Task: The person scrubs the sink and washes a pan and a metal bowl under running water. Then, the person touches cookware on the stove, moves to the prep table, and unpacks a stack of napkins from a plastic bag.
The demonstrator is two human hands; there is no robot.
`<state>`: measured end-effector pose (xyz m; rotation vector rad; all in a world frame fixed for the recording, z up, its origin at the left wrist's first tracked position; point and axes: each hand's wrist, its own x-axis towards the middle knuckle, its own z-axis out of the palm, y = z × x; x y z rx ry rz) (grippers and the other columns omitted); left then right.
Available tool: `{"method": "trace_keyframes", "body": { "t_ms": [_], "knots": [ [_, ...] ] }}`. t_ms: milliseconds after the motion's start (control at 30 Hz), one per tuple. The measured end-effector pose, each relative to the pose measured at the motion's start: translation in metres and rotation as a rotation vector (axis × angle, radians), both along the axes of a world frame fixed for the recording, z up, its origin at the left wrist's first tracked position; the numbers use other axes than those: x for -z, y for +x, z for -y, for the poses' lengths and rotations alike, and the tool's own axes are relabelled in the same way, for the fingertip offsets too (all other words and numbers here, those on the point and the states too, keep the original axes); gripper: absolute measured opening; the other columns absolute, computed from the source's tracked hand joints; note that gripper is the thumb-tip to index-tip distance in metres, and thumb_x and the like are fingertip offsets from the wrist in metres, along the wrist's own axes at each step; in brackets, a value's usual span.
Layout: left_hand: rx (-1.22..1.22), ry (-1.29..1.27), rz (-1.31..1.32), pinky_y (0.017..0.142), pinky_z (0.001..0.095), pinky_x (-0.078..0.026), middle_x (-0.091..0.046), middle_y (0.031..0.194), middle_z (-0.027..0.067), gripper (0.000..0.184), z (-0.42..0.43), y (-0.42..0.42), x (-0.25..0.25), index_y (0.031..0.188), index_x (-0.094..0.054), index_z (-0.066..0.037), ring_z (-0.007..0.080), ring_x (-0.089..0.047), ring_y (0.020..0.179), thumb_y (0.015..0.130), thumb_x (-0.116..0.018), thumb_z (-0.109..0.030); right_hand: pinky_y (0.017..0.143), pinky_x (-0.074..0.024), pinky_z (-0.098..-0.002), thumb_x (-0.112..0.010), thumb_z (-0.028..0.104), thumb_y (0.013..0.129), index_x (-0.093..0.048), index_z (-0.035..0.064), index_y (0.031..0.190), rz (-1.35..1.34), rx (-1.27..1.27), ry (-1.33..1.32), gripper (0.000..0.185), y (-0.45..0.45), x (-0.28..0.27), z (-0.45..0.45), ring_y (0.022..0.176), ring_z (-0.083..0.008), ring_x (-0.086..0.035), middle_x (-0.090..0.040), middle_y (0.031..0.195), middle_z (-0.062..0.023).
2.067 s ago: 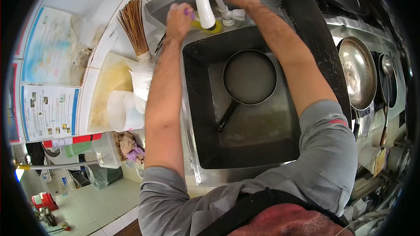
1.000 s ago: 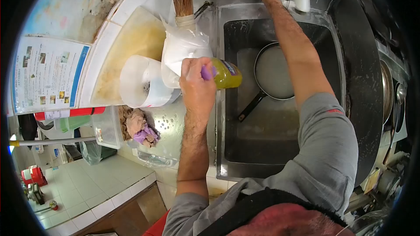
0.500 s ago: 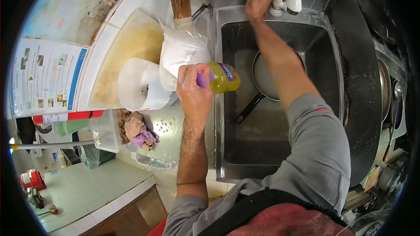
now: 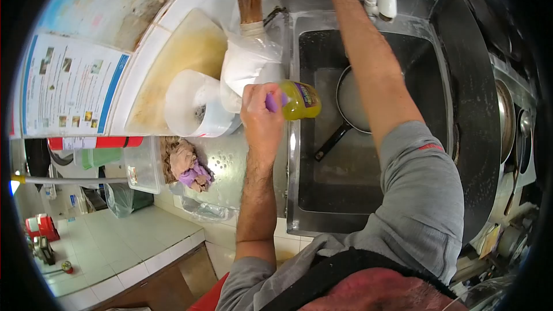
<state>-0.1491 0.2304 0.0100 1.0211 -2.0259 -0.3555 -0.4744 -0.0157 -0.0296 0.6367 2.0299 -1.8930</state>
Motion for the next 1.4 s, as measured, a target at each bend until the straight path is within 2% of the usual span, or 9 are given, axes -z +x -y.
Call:
{"method": "trace_keyframes", "body": {
  "t_ms": [300,367,467,533,667,967,1033,1133,1400],
  "knots": [
    [0.166,0.048,0.008,0.065,0.0347,-0.047,-0.059,0.080,0.0112,0.011,-0.008,-0.004,0.067,0.084,-0.062,-0.004,0.0269,-0.058,0.073,0.075,-0.061,0.002,0.101,-0.0283,-0.0532,-0.049,0.055,0.084,-0.027,0.0040,0.138,-0.225,-0.060,0.223,0.078,0.039,-0.022,-0.041,0.124,-0.0425,-0.034,-0.034,0.134,-0.0290],
    [0.201,0.095,0.029,0.066,0.0370,-0.047,-0.057,0.081,0.0121,0.014,-0.016,-0.016,0.062,0.086,-0.060,-0.004,0.0294,-0.057,0.076,0.073,-0.060,0.004,0.098,-0.0318,-0.0492,-0.046,0.037,0.090,-0.038,-0.0003,0.130,-1.025,-0.112,0.149,0.055,0.046,0.045,-0.041,0.119,-0.0398,-0.040,-0.041,0.128,-0.0275],
    [0.243,0.129,0.070,0.067,0.0392,-0.047,-0.054,0.083,0.0126,0.018,-0.018,-0.015,0.050,0.087,-0.059,-0.003,0.0320,-0.056,0.078,0.071,-0.059,0.005,0.088,-0.0410,-0.0415,-0.051,-0.001,0.077,-0.057,0.0007,0.103,-1.624,-0.844,-0.031,0.027,0.113,0.071,-0.110,0.101,-0.0358,-0.051,-0.058,0.105,-0.0172],
    [0.264,0.135,0.099,0.067,0.0391,-0.048,-0.054,0.084,0.0123,0.018,-0.024,-0.012,0.044,0.087,-0.059,-0.004,0.0321,-0.057,0.078,0.071,-0.059,0.005,0.089,-0.0412,-0.0424,-0.055,0.004,0.073,-0.061,0.0067,0.105,-1.536,-1.436,-0.010,0.032,0.147,0.115,-0.110,0.106,-0.0309,-0.051,-0.058,0.110,-0.0118],
    [0.228,0.099,0.104,0.062,0.0373,-0.047,-0.055,0.083,0.0112,0.019,-0.034,-0.005,0.036,0.084,-0.060,-0.004,0.0301,-0.057,0.074,0.069,-0.060,0.007,0.090,-0.0404,-0.0426,-0.051,0.012,0.080,-0.061,0.0084,0.107,-1.822,-1.735,0.324,0.029,0.123,0.102,-0.061,0.111,-0.0276,-0.049,-0.056,0.114,-0.0090],
    [0.255,0.165,0.061,0.066,0.0371,-0.048,-0.055,0.084,0.0107,0.023,-0.038,0.006,0.036,0.085,-0.059,-0.005,0.0301,-0.057,0.076,0.067,-0.058,0.009,0.083,-0.0441,-0.0416,-0.048,0.014,0.082,-0.060,0.0111,0.105,-1.496,-1.485,0.568,0.026,0.123,0.085,-0.071,0.106,-0.0283,-0.050,-0.057,0.110,-0.0100],
    [0.225,0.207,0.054,0.068,0.0375,-0.047,-0.055,0.083,0.0108,0.023,-0.038,0.009,0.033,0.085,-0.059,-0.004,0.0304,-0.057,0.076,0.067,-0.057,0.009,0.082,-0.0448,-0.0415,-0.048,0.014,0.082,-0.060,0.0083,0.102,-1.869,-1.074,0.625,0.024,0.054,0.123,-0.096,0.102,-0.0289,-0.053,-0.058,0.106,-0.0137],
    [0.238,0.190,0.070,0.064,0.0352,-0.048,-0.058,0.079,0.0112,0.016,-0.033,0.000,0.020,0.082,-0.062,-0.004,0.0273,-0.059,0.073,0.070,-0.063,0.005,0.082,-0.0442,-0.0422,-0.052,0.009,0.076,-0.059,0.0038,0.097,-1.496,-0.977,0.713,0.022,0.017,0.118,-0.135,0.101,-0.0316,-0.054,-0.058,0.105,-0.0148],
    [0.205,-0.020,0.107,0.069,0.0357,-0.046,-0.058,0.080,0.0126,0.010,0.036,-0.072,-0.043,0.082,-0.062,-0.002,0.0282,-0.058,0.076,0.073,-0.059,0.001,0.081,-0.0464,-0.0431,-0.053,0.015,0.080,-0.060,0.0101,0.101,-1.975,-1.023,0.539,0.023,0.029,0.133,-0.093,0.094,-0.0276,-0.061,-0.065,0.093,-0.0143]
  ]
}}
